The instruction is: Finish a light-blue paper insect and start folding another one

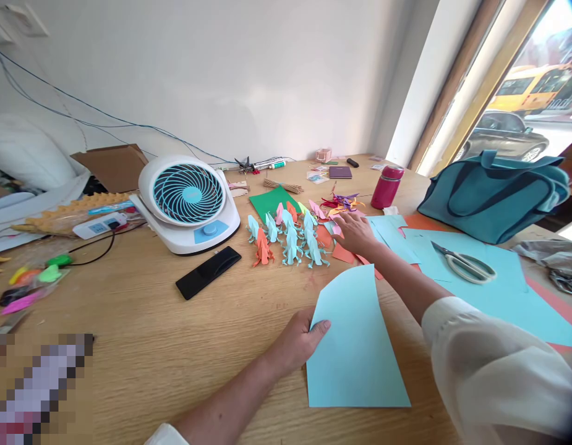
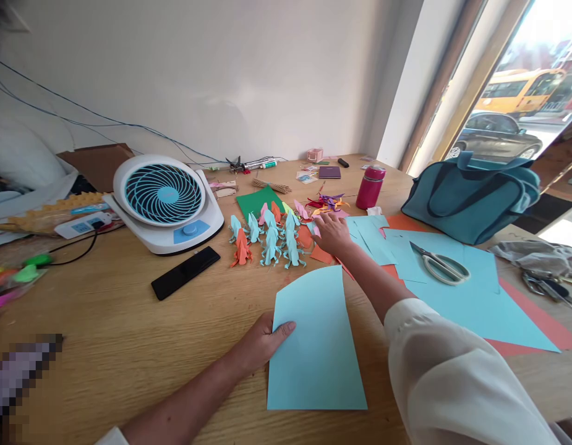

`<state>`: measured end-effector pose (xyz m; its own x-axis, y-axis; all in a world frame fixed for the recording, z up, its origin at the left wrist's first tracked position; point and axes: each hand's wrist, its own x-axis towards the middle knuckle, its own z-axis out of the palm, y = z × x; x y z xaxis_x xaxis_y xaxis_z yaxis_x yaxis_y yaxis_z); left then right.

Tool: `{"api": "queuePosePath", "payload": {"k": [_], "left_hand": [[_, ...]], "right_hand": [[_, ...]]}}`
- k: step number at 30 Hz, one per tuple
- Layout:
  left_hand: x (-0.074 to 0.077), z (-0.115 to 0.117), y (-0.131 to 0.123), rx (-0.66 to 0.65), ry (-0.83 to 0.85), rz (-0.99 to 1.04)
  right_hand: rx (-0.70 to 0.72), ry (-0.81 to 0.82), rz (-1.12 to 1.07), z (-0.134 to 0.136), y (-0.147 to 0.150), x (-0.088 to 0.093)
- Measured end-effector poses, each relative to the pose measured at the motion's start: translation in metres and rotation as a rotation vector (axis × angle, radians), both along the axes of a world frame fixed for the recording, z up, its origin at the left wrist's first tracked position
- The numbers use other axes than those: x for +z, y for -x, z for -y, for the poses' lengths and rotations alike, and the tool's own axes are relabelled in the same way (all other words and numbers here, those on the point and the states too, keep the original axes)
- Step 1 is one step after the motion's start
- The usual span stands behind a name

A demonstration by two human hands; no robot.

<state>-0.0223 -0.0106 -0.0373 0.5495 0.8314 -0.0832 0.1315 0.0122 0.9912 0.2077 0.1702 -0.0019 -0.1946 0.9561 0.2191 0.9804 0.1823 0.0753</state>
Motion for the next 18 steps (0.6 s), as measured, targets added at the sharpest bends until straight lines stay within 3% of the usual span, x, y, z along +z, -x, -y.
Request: {"api": "queuePosePath", "payload": {"k": [3, 7, 14, 18], "left_hand": [[-0.001, -0.001, 0.001, -0.013, -0.002, 0.016], [-0.003, -0.001, 0.0, -0.013, 0.005, 0.022], [-0.002, -0.001, 0.0, -0.033, -0.052, -0.003], [0.0, 0.0, -0.001, -0.048, -0.101, -0.029]], "right_hand": [[-0.001, 0.081, -0.023, -0.016, -0.005, -0.016], [-0.045, 0.123, -0.032, -0.018, -0.02, -0.028], [-0.12, 0.092, -0.069, -0.008, -0.043, -0.018], [-0.184, 0.038, -0.107, -0.003, -0.037, -0.016]]}}
